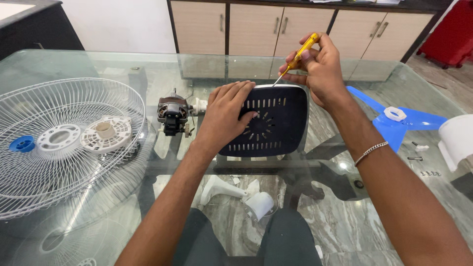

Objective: The person assembles a small fan by using a screwdriver to attach the back cover to the motor housing. They then place the cover aside, pick up the fan base, and reattach the back cover to the base.

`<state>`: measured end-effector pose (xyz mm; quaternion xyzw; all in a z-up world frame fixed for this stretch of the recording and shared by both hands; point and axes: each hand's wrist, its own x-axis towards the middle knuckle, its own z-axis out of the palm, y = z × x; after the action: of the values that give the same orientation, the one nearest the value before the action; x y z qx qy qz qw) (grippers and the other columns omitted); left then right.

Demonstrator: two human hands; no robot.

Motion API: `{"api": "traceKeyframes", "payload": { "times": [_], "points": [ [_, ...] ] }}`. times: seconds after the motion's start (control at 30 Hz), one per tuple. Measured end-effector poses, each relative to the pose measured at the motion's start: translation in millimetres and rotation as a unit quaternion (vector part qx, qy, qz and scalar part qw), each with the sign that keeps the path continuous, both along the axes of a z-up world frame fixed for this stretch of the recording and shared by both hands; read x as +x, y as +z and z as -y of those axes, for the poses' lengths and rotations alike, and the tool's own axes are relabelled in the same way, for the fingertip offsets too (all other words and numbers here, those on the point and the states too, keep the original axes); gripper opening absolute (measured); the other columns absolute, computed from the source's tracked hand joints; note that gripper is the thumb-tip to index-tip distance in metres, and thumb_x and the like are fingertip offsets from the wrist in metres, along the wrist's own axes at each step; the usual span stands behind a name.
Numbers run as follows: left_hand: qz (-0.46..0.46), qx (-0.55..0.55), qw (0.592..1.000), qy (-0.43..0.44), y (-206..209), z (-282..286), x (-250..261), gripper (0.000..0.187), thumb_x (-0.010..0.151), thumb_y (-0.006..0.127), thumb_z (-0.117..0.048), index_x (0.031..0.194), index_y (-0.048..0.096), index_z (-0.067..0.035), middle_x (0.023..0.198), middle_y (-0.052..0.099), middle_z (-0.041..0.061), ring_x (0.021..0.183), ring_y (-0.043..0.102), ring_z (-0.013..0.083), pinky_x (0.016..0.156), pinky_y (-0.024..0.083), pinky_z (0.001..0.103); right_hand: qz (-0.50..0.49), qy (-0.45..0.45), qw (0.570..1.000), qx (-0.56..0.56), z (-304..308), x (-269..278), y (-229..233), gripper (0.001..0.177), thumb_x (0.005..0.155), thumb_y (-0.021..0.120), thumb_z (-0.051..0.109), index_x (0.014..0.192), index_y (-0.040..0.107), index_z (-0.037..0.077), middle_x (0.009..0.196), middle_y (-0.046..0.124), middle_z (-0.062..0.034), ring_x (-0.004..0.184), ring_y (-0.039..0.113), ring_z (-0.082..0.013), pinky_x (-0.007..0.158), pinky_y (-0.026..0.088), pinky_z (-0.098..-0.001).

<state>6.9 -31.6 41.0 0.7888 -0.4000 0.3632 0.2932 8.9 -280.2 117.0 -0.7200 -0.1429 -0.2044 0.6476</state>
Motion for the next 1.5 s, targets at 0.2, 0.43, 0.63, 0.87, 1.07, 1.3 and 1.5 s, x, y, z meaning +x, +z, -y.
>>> {"api": "traceKeyframes", "payload": {
  "times": [0.2, 0.43, 0.63, 0.87, 1.07, 1.3, 1.5],
  "points": [
    [-0.004, 0.002, 1.000, 0.003, -0.5, 0.2, 0.3, 0.066, 0.081, 0.084, -0.021, 0.140, 0.056, -0.006, 0.139, 0.062, 0.010, 0.135, 0.052, 0.0271, 0.117, 0.033, 0.046, 0.006, -0.009, 1.000, -0.020, 0.1, -2.8, 3.0, 0.021, 0.111, 0.030, 0.002, 0.127, 0.041, 0.010, 0.109, 0.067, -0.0125, 0.097, 0.076, -0.0253, 0.082, 0.064, -0.0425],
    [-0.007, 0.005, 1.000, 0.007, -2.6, 1.7, 1.9, 0.067, 0.082, 0.084, -0.022, 0.141, 0.055, -0.007, 0.139, 0.062, 0.010, 0.135, 0.052, 0.0266, 0.118, 0.033, 0.047, -0.010, -0.021, 1.000, 0.006, 0.0, -4.2, 1.3, 0.022, 0.110, 0.031, 0.003, 0.128, 0.041, 0.011, 0.110, 0.065, -0.0128, 0.097, 0.076, -0.0259, 0.084, 0.064, -0.0431],
    [-0.008, 0.008, 1.000, 0.010, -3.1, 2.2, 3.2, 0.067, 0.082, 0.084, -0.022, 0.141, 0.056, -0.007, 0.139, 0.062, 0.010, 0.135, 0.052, 0.0271, 0.118, 0.033, 0.047, -0.020, -0.021, 1.000, 0.011, 1.7, -2.1, 0.4, 0.021, 0.111, 0.032, 0.005, 0.128, 0.041, 0.010, 0.110, 0.066, -0.0125, 0.097, 0.076, -0.0258, 0.083, 0.064, -0.0435],
    [-0.009, 0.004, 1.000, 0.004, -1.9, 2.0, 1.6, 0.067, 0.082, 0.083, -0.021, 0.141, 0.056, -0.007, 0.140, 0.062, 0.009, 0.135, 0.052, 0.0271, 0.118, 0.033, 0.048, -0.010, -0.016, 1.000, -0.022, -0.4, -4.0, 4.9, 0.018, 0.112, 0.031, 0.004, 0.126, 0.041, 0.010, 0.108, 0.067, -0.0128, 0.096, 0.077, -0.0265, 0.081, 0.064, -0.0430],
    [0.005, -0.002, 1.000, 0.000, -0.9, 2.8, -0.3, 0.066, 0.081, 0.083, -0.021, 0.140, 0.056, -0.007, 0.139, 0.063, 0.009, 0.135, 0.053, 0.0267, 0.117, 0.034, 0.047, 0.010, 0.027, 0.988, -0.152, -7.4, -1.2, 29.5, 0.022, 0.108, 0.031, -0.003, 0.126, 0.041, 0.008, 0.105, 0.066, -0.0144, 0.097, 0.077, -0.0280, 0.082, 0.065, -0.0438],
    [0.005, -0.008, 1.000, 0.006, -0.6, 1.0, -1.2, 0.066, 0.081, 0.084, -0.021, 0.140, 0.056, -0.007, 0.138, 0.063, 0.009, 0.133, 0.054, 0.0266, 0.115, 0.036, 0.046, 0.013, 0.027, 0.974, -0.223, -21.0, -0.1, 40.1, 0.025, 0.105, 0.028, -0.004, 0.124, 0.040, 0.006, 0.103, 0.066, -0.0139, 0.094, 0.076, -0.0281, 0.079, 0.064, -0.0445],
    [0.009, -0.006, 1.000, 0.004, -0.9, 1.8, -1.5, 0.067, 0.081, 0.084, -0.020, 0.140, 0.056, -0.007, 0.137, 0.063, 0.009, 0.133, 0.054, 0.0271, 0.114, 0.036, 0.046, -0.136, -0.015, 0.981, -0.139, 6.9, 45.9, 26.4, 0.018, 0.110, 0.035, 0.014, 0.122, 0.047, 0.009, 0.097, 0.068, -0.0121, 0.083, 0.077, -0.0223, 0.067, 0.068, -0.0333]
  ]
}}
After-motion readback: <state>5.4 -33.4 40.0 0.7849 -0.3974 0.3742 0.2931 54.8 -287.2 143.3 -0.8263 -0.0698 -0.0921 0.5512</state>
